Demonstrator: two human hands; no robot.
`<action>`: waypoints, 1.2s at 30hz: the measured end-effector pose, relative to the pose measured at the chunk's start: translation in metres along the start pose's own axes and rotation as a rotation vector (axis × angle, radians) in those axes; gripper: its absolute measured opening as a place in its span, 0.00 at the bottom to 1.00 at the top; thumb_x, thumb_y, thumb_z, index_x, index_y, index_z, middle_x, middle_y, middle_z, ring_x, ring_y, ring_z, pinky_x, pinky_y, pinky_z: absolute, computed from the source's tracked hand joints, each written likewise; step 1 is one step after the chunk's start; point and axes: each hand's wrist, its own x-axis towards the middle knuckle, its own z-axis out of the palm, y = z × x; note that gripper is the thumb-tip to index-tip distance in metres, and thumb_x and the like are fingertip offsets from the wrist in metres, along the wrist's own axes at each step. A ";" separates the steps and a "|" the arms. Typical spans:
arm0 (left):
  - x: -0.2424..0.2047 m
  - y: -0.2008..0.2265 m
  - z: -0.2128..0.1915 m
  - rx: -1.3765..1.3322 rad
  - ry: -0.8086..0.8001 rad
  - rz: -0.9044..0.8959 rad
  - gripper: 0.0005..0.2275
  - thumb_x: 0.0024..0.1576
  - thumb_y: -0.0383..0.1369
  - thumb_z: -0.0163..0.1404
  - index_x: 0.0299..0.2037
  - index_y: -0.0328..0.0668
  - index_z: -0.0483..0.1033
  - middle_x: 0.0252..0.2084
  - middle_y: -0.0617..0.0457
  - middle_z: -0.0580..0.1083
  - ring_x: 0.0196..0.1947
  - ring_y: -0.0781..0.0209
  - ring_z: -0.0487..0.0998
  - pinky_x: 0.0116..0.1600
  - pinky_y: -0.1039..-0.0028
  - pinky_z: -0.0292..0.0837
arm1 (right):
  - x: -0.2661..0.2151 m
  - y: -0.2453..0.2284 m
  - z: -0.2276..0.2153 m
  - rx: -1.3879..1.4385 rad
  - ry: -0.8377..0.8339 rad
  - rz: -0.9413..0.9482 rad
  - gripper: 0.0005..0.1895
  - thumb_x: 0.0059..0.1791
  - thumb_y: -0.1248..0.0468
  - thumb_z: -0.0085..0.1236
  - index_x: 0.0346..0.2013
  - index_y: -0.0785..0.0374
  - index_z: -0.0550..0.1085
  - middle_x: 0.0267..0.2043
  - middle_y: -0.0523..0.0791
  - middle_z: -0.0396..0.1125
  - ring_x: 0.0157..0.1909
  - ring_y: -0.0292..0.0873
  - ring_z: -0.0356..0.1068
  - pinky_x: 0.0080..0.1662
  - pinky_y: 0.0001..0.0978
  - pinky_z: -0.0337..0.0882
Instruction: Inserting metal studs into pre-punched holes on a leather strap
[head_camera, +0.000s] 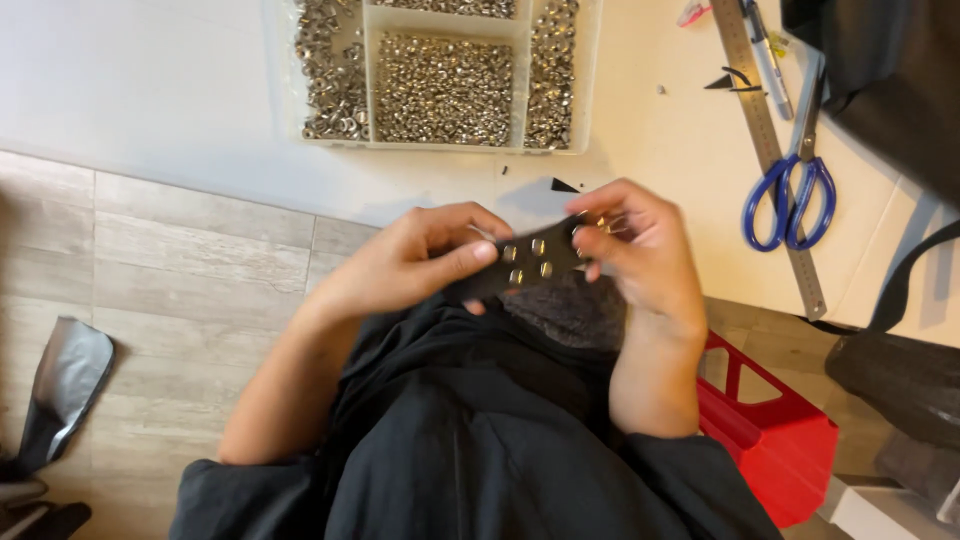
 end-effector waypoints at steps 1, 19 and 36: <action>0.002 0.011 -0.002 0.042 -0.016 -0.133 0.14 0.65 0.32 0.47 0.56 0.30 0.71 0.34 0.42 0.80 0.27 0.57 0.84 0.37 0.70 0.83 | 0.001 -0.004 -0.012 -0.159 0.074 -0.061 0.20 0.45 0.66 0.70 0.47 0.74 0.75 0.32 0.43 0.69 0.28 0.33 0.70 0.23 0.23 0.78; -0.031 0.027 -0.054 1.617 0.476 -0.126 0.13 0.60 0.49 0.69 0.37 0.56 0.82 0.34 0.64 0.79 0.31 0.62 0.77 0.31 0.69 0.63 | -0.032 -0.005 -0.066 -0.482 0.315 -0.047 0.10 0.52 0.71 0.64 0.47 0.70 0.76 0.36 0.49 0.75 0.33 0.39 0.76 0.40 0.22 0.79; -0.052 -0.029 -0.105 2.140 0.700 0.868 0.21 0.64 0.60 0.60 0.43 0.52 0.82 0.39 0.59 0.81 0.37 0.64 0.76 0.48 0.75 0.65 | -0.017 -0.015 -0.049 -0.922 0.140 -0.313 0.17 0.48 0.65 0.71 0.50 0.64 0.76 0.49 0.48 0.65 0.46 0.42 0.63 0.42 0.30 0.68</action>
